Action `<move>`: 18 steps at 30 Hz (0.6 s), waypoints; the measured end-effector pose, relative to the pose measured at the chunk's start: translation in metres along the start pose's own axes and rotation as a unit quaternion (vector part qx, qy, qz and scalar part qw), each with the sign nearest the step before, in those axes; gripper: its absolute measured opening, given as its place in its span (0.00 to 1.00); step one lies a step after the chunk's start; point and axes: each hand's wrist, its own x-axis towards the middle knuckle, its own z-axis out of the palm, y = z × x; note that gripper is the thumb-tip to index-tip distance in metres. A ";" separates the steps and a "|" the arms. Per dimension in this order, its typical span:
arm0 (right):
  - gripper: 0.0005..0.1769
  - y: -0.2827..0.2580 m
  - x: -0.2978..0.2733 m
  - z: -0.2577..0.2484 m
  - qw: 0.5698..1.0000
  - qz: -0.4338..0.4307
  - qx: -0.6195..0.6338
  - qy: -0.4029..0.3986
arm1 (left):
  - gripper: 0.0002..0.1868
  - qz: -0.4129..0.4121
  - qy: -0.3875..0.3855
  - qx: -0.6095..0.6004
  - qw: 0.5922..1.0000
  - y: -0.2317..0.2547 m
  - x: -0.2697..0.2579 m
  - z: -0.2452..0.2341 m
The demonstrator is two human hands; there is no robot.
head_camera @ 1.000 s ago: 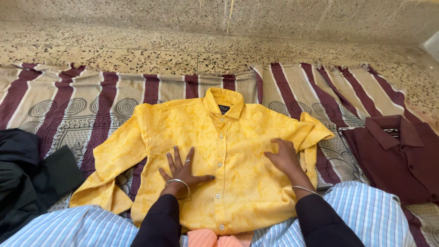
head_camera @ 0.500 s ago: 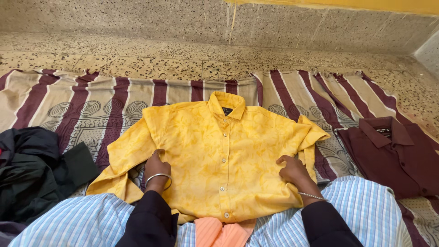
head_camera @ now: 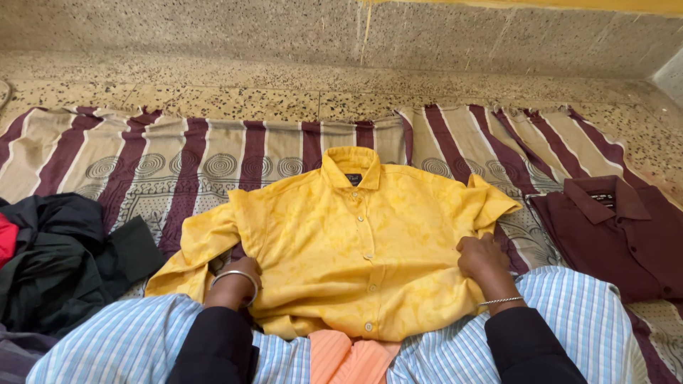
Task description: The person buttons a yellow shirt by hand while it is laid out on a patterned mat. They fasten the buttons in sequence and then hold up the shirt.
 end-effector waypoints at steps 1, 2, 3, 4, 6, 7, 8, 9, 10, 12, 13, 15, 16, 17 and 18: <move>0.22 -0.001 -0.003 0.000 0.999 -0.013 -0.029 0.020 | 0.22 -0.015 0.053 0.015 0.998 0.007 -0.013 -0.004; 0.23 -0.004 -0.005 0.001 0.997 -0.026 -0.057 0.039 | 0.25 -0.028 0.106 0.029 0.994 0.017 -0.028 -0.008; 0.24 -0.005 -0.008 0.003 0.994 -0.038 -0.086 0.057 | 0.29 -0.040 0.157 0.044 0.986 0.028 -0.038 -0.012; 0.26 -0.008 -0.008 0.007 0.989 -0.080 -0.074 0.100 | 0.31 -0.011 0.181 0.055 0.982 0.037 -0.044 -0.019; 0.29 -0.019 -0.008 0.016 0.968 -0.162 -0.048 0.186 | 0.32 0.067 0.203 0.037 0.976 0.050 -0.046 -0.023; 0.29 -0.022 -0.009 0.020 0.965 -0.209 -0.012 0.159 | 0.31 0.117 0.200 0.007 0.973 0.054 -0.043 -0.020; 0.31 -0.027 -0.011 0.025 0.957 -0.256 0.025 0.133 | 0.37 0.193 0.204 -0.041 0.959 0.063 -0.038 -0.014; 0.36 -0.034 -0.014 0.030 0.962 -0.262 0.022 0.075 | 0.43 0.266 0.208 -0.089 0.937 0.070 -0.032 -0.008; 0.42 -0.041 -0.017 0.034 0.964 -0.266 0.018 0.016 | 0.49 0.255 0.159 -0.068 0.951 0.075 -0.031 0.001; 0.53 -0.048 -0.021 0.038 0.969 -0.226 -0.036 -0.095 | 0.63 0.230 0.061 -0.025 0.971 0.097 -0.037 0.015; 0.59 -0.047 -0.021 0.038 0.969 -0.180 -0.088 -0.146 | 0.68 0.199 0.007 0.033 0.979 0.100 -0.045 0.016; 0.69 -0.041 -0.018 0.039 0.961 -0.127 -0.150 -0.195 | 0.79 0.136 -0.100 0.149 0.974 0.099 -0.066 0.014; 0.72 -0.035 -0.015 0.038 0.960 -0.121 -0.160 -0.195 | 0.80 0.134 -0.113 0.146 0.974 0.101 -0.073 0.010; 0.75 -0.033 -0.010 0.038 0.960 -0.117 -0.169 -0.192 | 0.81 0.132 -0.122 0.143 0.973 0.102 -0.077 0.004; 0.75 -0.033 -0.006 0.040 0.957 -0.125 -0.168 -0.199 | 0.82 0.129 -0.132 0.141 0.973 0.103 -0.079 -0.002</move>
